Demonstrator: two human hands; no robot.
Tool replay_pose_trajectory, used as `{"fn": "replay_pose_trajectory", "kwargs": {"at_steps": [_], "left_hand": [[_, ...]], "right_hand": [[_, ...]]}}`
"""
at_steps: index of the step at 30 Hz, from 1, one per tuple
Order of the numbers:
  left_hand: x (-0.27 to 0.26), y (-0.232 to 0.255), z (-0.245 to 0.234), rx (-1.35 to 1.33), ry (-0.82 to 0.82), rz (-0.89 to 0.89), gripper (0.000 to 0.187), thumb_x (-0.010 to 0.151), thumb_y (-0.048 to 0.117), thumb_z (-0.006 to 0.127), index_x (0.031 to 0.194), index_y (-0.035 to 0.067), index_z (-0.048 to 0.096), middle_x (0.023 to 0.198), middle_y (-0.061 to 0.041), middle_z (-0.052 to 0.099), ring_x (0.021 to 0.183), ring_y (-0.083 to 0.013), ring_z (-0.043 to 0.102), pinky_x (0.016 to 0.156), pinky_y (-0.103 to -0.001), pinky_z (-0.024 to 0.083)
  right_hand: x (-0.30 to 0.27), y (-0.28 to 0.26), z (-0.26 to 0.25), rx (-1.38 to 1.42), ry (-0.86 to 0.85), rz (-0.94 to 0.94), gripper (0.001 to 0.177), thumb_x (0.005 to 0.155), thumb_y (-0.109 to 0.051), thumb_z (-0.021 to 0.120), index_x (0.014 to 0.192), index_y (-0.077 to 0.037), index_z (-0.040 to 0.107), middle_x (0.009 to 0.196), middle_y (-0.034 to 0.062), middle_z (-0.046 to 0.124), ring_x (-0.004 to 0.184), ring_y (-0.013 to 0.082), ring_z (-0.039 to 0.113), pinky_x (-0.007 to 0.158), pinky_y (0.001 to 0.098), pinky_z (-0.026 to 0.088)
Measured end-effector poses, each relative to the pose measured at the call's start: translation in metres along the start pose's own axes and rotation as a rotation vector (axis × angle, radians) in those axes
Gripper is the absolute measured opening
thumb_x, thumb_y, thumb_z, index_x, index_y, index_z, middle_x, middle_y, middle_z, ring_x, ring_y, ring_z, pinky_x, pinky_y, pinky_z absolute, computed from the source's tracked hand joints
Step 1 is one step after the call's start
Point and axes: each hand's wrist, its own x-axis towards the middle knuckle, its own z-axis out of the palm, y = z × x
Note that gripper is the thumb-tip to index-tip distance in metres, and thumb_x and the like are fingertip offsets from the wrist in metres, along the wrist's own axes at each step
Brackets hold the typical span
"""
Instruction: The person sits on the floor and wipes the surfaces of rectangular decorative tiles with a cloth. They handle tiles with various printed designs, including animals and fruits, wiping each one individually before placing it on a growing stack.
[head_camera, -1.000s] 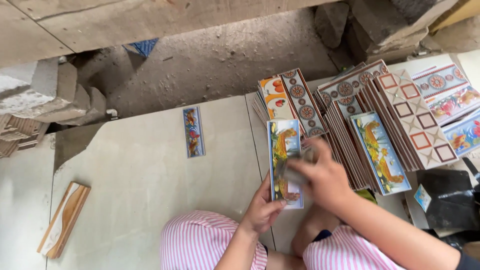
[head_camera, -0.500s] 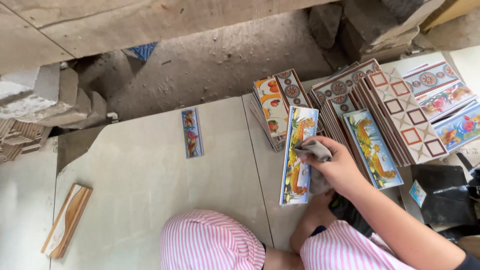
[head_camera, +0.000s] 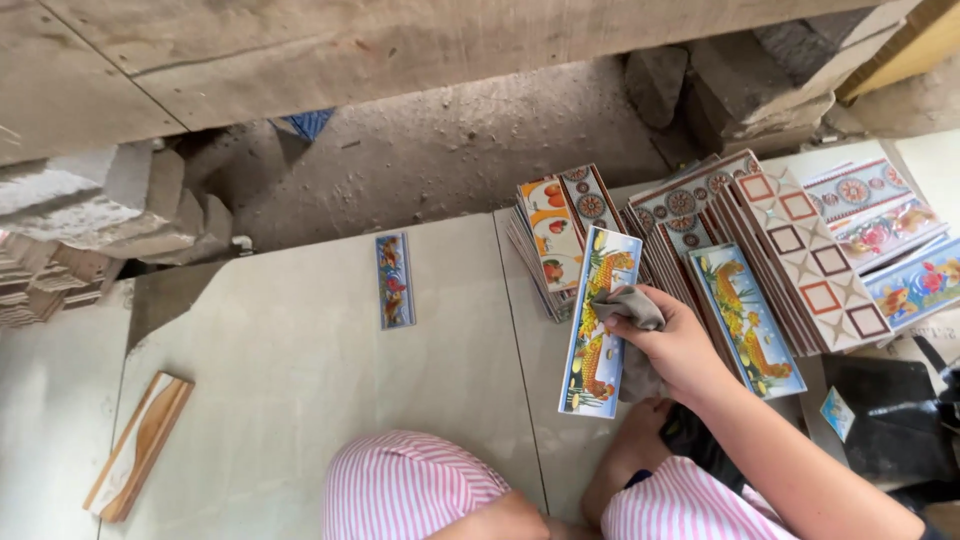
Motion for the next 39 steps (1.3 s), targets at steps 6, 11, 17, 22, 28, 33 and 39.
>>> {"fn": "replay_pose_trajectory", "kwargs": {"at_steps": [6, 11, 17, 22, 28, 33, 39], "left_hand": [[0.009, 0.020, -0.081, 0.050, 0.243, -0.119, 0.022, 0.082, 0.019, 0.049, 0.101, 0.018, 0.058, 0.087, -0.006, 0.062, 0.085, -0.0252, 0.059, 0.074, -0.036, 0.046], [0.022, 0.095, -0.105, -1.255, 0.520, 0.579, 0.061, 0.087, 0.049, 0.018, 0.137, 0.015, 0.015, 0.123, -0.021, 0.040, 0.115, -0.0318, 0.041, 0.094, -0.045, 0.036], [0.063, 0.045, -0.058, -1.841, 0.536, 0.482, 0.048, 0.089, 0.040, 0.033, 0.135, 0.030, 0.024, 0.130, -0.013, 0.041, 0.113, -0.0311, 0.044, 0.090, -0.048, 0.039], [0.063, 0.051, -0.050, -2.087, 0.381, 0.426, 0.053, 0.086, 0.049, 0.036, 0.132, 0.022, 0.035, 0.129, -0.010, 0.044, 0.110, -0.0254, 0.049, 0.090, -0.043, 0.042], [0.040, 0.073, -0.070, -2.025, 0.315, 0.471, 0.063, 0.083, 0.042, 0.045, 0.130, 0.002, 0.034, 0.124, -0.015, 0.046, 0.113, -0.0236, 0.045, 0.097, -0.034, 0.035], [0.039, 0.075, -0.062, -1.930, 0.286, 0.385, 0.060, 0.083, 0.041, 0.044, 0.135, 0.015, 0.031, 0.128, -0.013, 0.043, 0.110, -0.0302, 0.047, 0.089, -0.051, 0.039], [0.019, 0.094, -0.084, -1.828, 0.473, 0.551, 0.057, 0.083, 0.038, 0.044, 0.129, 0.006, 0.034, 0.121, -0.019, 0.047, 0.110, -0.0280, 0.047, 0.094, -0.040, 0.038]], "right_hand": [[0.005, 0.012, -0.008, -0.177, -0.109, -0.081, 0.023, 0.063, -0.002, 0.072, 0.084, -0.007, 0.066, 0.070, 0.0077, 0.064, 0.072, 0.0121, 0.054, 0.073, 0.0257, 0.041], [-0.002, 0.022, 0.012, -0.347, -0.187, -0.088, 0.032, 0.067, -0.011, 0.070, 0.097, -0.009, 0.061, 0.092, 0.0116, 0.063, 0.089, 0.0198, 0.058, 0.082, 0.0364, 0.043], [-0.001, 0.037, 0.003, -0.896, -0.290, -0.401, 0.041, 0.085, -0.035, 0.041, 0.114, -0.006, 0.039, 0.110, 0.0176, 0.035, 0.078, 0.0466, 0.055, 0.065, 0.0531, 0.049], [-0.006, 0.049, 0.005, -1.169, -0.564, -1.083, 0.018, 0.081, -0.031, 0.041, 0.085, -0.014, 0.046, 0.081, 0.0023, 0.039, 0.045, 0.0256, 0.052, 0.036, 0.0371, 0.042], [-0.008, 0.039, -0.002, -0.954, -1.043, -1.508, 0.015, 0.087, -0.014, 0.042, 0.073, -0.012, 0.046, 0.069, 0.0037, 0.040, 0.050, 0.0187, 0.043, 0.033, 0.0314, 0.031], [0.027, 0.035, -0.014, -1.265, -0.461, -1.357, 0.010, 0.081, -0.021, 0.046, 0.072, -0.018, 0.043, 0.067, 0.0005, 0.037, 0.038, 0.0149, 0.038, 0.029, 0.0300, 0.031], [-0.016, 0.028, 0.003, -1.141, -0.919, -1.562, 0.014, 0.084, -0.016, 0.047, 0.070, -0.014, 0.047, 0.067, 0.0025, 0.041, 0.050, 0.0169, 0.045, 0.039, 0.0308, 0.039]]}}
